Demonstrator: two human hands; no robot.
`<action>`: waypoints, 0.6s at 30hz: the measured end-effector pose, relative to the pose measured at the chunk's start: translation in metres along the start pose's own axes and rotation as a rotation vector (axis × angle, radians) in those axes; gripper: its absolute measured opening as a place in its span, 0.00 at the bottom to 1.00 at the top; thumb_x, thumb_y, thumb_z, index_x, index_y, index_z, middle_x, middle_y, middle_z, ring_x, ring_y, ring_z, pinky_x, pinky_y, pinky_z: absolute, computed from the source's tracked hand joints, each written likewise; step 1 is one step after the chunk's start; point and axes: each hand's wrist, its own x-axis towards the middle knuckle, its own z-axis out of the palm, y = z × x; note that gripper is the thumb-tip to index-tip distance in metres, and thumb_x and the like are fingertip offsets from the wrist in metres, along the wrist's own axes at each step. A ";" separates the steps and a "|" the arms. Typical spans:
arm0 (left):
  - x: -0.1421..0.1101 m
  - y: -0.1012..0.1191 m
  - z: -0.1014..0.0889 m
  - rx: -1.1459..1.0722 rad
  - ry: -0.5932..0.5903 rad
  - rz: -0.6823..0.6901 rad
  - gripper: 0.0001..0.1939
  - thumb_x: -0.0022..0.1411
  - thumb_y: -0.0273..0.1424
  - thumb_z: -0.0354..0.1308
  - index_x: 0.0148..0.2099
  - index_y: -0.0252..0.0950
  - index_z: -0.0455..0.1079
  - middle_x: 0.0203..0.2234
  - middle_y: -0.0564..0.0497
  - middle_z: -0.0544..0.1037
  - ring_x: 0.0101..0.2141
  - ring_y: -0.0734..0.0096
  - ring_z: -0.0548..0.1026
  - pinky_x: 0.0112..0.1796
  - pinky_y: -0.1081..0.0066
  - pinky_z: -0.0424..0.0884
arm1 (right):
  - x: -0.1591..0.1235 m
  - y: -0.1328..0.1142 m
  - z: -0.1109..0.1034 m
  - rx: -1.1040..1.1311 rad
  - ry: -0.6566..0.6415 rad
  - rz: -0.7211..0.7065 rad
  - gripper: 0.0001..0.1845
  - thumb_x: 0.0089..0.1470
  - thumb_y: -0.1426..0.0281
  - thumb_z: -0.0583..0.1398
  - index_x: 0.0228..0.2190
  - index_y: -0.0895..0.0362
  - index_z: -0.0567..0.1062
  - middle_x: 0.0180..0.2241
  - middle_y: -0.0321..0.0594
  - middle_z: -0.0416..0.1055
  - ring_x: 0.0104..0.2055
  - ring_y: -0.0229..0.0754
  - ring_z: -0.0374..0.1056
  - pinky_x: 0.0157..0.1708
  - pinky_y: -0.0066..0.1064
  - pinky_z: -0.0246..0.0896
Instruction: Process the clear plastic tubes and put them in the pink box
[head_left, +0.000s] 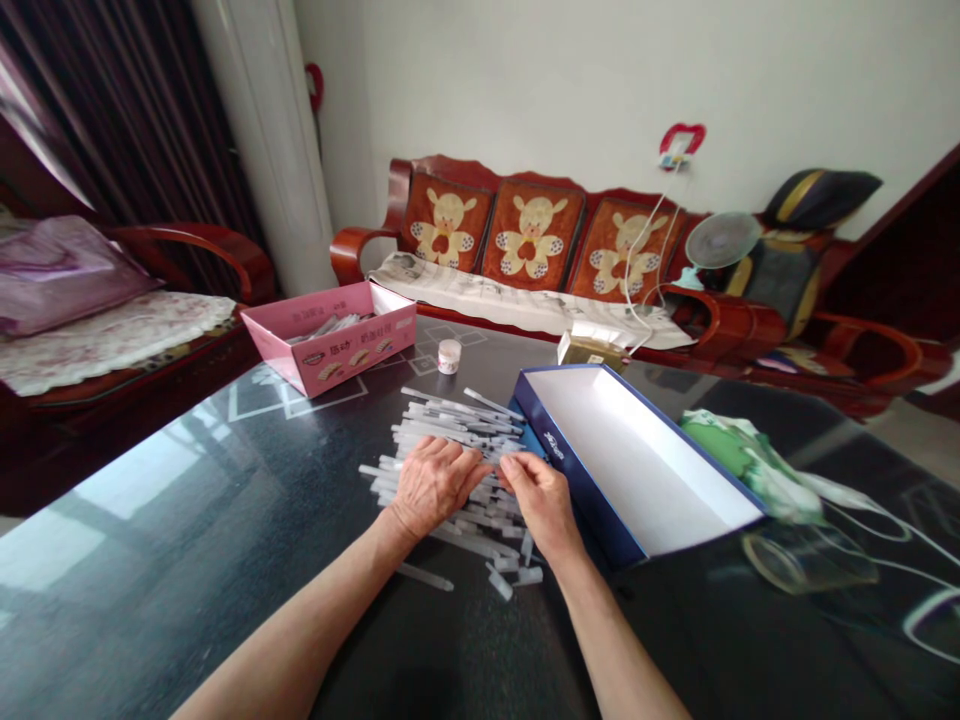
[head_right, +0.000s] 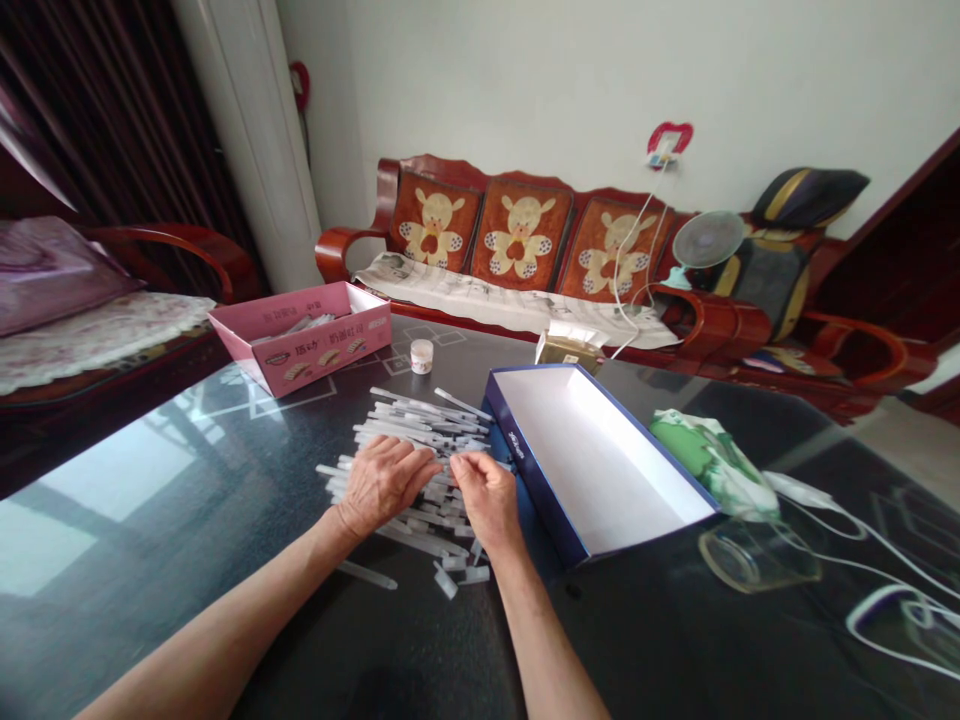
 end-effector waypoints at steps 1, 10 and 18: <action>0.000 0.000 0.000 -0.002 0.002 0.001 0.15 0.67 0.40 0.50 0.33 0.39 0.71 0.21 0.53 0.70 0.26 0.69 0.67 0.33 0.66 0.56 | 0.000 0.000 0.000 0.019 -0.016 -0.014 0.17 0.49 0.56 0.62 0.32 0.57 0.78 0.29 0.39 0.76 0.32 0.43 0.72 0.35 0.32 0.68; 0.000 -0.002 0.002 -0.001 0.014 0.020 0.15 0.67 0.40 0.50 0.34 0.38 0.71 0.21 0.53 0.70 0.26 0.69 0.67 0.32 0.66 0.57 | -0.004 -0.012 0.001 -0.116 0.032 -0.048 0.18 0.51 0.54 0.60 0.28 0.57 0.77 0.25 0.39 0.75 0.30 0.44 0.71 0.33 0.31 0.65; 0.000 -0.002 0.002 -0.011 0.005 0.016 0.15 0.67 0.40 0.50 0.34 0.38 0.71 0.21 0.53 0.70 0.26 0.69 0.67 0.32 0.67 0.57 | -0.003 -0.007 0.002 0.047 0.007 -0.031 0.22 0.48 0.55 0.62 0.41 0.56 0.77 0.36 0.41 0.77 0.35 0.44 0.72 0.34 0.32 0.67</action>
